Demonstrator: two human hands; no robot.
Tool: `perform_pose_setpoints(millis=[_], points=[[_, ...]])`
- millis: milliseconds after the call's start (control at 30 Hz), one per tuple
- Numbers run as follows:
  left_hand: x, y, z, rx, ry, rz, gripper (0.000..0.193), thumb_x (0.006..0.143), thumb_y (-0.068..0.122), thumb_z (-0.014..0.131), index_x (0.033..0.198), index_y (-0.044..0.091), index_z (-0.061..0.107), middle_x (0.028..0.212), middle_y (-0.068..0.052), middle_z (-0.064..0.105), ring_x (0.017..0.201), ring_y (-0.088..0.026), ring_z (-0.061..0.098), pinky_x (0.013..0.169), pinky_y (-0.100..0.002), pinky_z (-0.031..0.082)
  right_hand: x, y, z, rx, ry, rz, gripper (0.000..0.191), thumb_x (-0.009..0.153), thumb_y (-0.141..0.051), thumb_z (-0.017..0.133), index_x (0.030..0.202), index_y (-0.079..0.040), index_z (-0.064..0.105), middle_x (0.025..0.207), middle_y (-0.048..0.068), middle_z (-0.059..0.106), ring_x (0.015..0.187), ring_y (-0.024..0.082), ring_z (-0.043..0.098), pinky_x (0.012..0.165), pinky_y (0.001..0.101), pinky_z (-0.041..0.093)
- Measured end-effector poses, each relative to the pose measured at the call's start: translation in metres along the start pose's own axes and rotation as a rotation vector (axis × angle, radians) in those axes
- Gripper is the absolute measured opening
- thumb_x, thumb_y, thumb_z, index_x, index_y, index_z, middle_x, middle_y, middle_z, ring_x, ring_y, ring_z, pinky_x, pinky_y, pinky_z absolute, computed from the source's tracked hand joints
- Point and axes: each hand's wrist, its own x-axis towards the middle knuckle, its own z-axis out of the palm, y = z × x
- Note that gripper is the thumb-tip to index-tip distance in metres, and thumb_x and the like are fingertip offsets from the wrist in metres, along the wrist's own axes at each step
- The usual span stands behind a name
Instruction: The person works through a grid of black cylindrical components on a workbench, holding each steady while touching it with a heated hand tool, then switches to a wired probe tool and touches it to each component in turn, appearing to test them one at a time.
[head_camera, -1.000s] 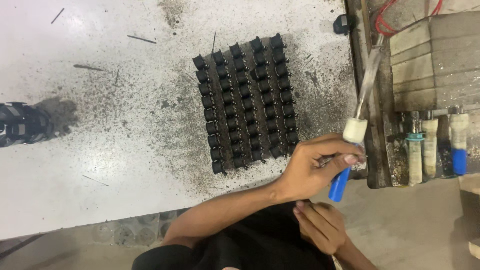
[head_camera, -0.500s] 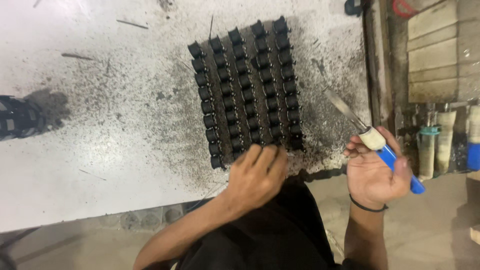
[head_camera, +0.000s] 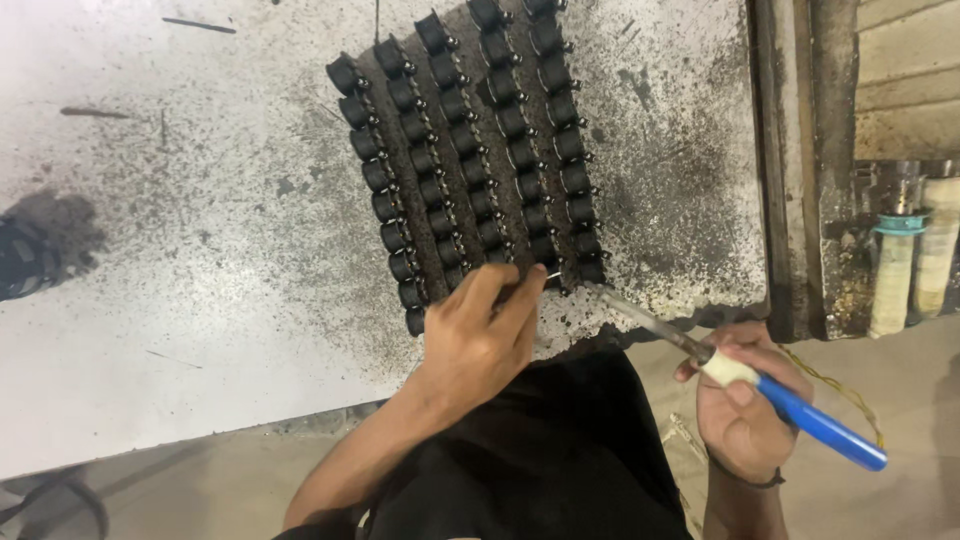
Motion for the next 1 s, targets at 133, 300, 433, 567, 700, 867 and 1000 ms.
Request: perform_pose_setpoints(millis=[133, 300, 433, 567, 700, 867, 1000], points=[[0.004, 0.003, 0.010, 0.013, -0.051, -0.007, 0.035, 0.083, 0.003, 0.076, 0.118, 0.005, 0.073, 0.101, -0.005, 0.060, 0.077, -0.017, 0.064, 0.061, -0.032, 0.055, -0.006, 0.001, 0.020, -0.265, 0.077, -0.128, 0.031, 0.095, -0.013, 0.073, 0.120, 0.005, 0.068, 0.108, 0.022, 0.063, 0.098, 0.029, 0.066, 0.075, 0.0424, 0.063], [0.002, 0.003, 0.011, 0.023, -0.095, -0.020, 0.035, 0.082, 0.004, 0.076, 0.117, 0.006, 0.073, 0.100, -0.005, 0.059, 0.076, -0.017, 0.065, 0.057, -0.031, 0.053, 0.000, -0.016, 0.025, -0.665, -0.060, -0.188, 0.033, 0.083, -0.015, 0.076, 0.108, 0.004, 0.069, 0.106, 0.023, 0.068, 0.093, 0.027, 0.067, 0.081, 0.0318, 0.054], [0.002, 0.004, 0.011, 0.024, -0.112, -0.033, 0.035, 0.082, 0.004, 0.076, 0.117, 0.005, 0.073, 0.100, -0.005, 0.058, 0.075, -0.017, 0.065, 0.056, -0.032, 0.053, 0.005, -0.017, 0.031, -0.707, -0.076, -0.197, 0.034, 0.079, -0.012, 0.078, 0.107, 0.004, 0.067, 0.106, 0.023, 0.067, 0.091, 0.027, 0.068, 0.079, 0.0311, 0.055], [0.004, 0.006, 0.011, -0.016, -0.131, -0.036, 0.034, 0.082, 0.003, 0.075, 0.115, 0.004, 0.072, 0.101, -0.007, 0.057, 0.079, -0.018, 0.066, 0.058, -0.033, 0.055, 0.009, -0.017, 0.036, -0.687, -0.112, -0.203, 0.031, 0.077, -0.008, 0.076, 0.105, 0.002, 0.068, 0.105, 0.022, 0.068, 0.094, 0.027, 0.068, 0.084, 0.0332, 0.055], [0.007, 0.006, 0.012, -0.033, -0.157, -0.027, 0.033, 0.083, 0.001, 0.074, 0.116, 0.000, 0.070, 0.103, -0.008, 0.056, 0.082, -0.018, 0.067, 0.060, -0.031, 0.057, 0.014, -0.019, 0.034, -0.638, -0.097, -0.166, 0.031, 0.073, -0.002, 0.073, 0.103, 0.004, 0.066, 0.106, 0.023, 0.068, 0.096, 0.028, 0.068, 0.085, 0.0324, 0.055], [0.003, 0.011, 0.014, 0.077, -0.207, -0.013, 0.043, 0.078, 0.001, 0.072, 0.120, -0.004, 0.070, 0.101, -0.009, 0.056, 0.079, -0.017, 0.065, 0.054, -0.031, 0.054, 0.012, -0.015, 0.032, -0.440, -0.003, -0.088, 0.034, 0.069, 0.003, 0.070, 0.102, 0.008, 0.065, 0.106, 0.024, 0.066, 0.105, 0.030, 0.066, 0.096, 0.0326, 0.052], [0.002, 0.012, 0.015, 0.055, -0.218, -0.010, 0.042, 0.078, 0.002, 0.072, 0.119, -0.006, 0.068, 0.105, -0.009, 0.057, 0.080, -0.018, 0.065, 0.058, -0.031, 0.056, 0.011, -0.009, 0.033, -0.417, 0.008, -0.152, 0.035, 0.068, 0.003, 0.068, 0.102, 0.009, 0.065, 0.104, 0.025, 0.067, 0.100, 0.030, 0.064, 0.093, 0.0323, 0.050]])
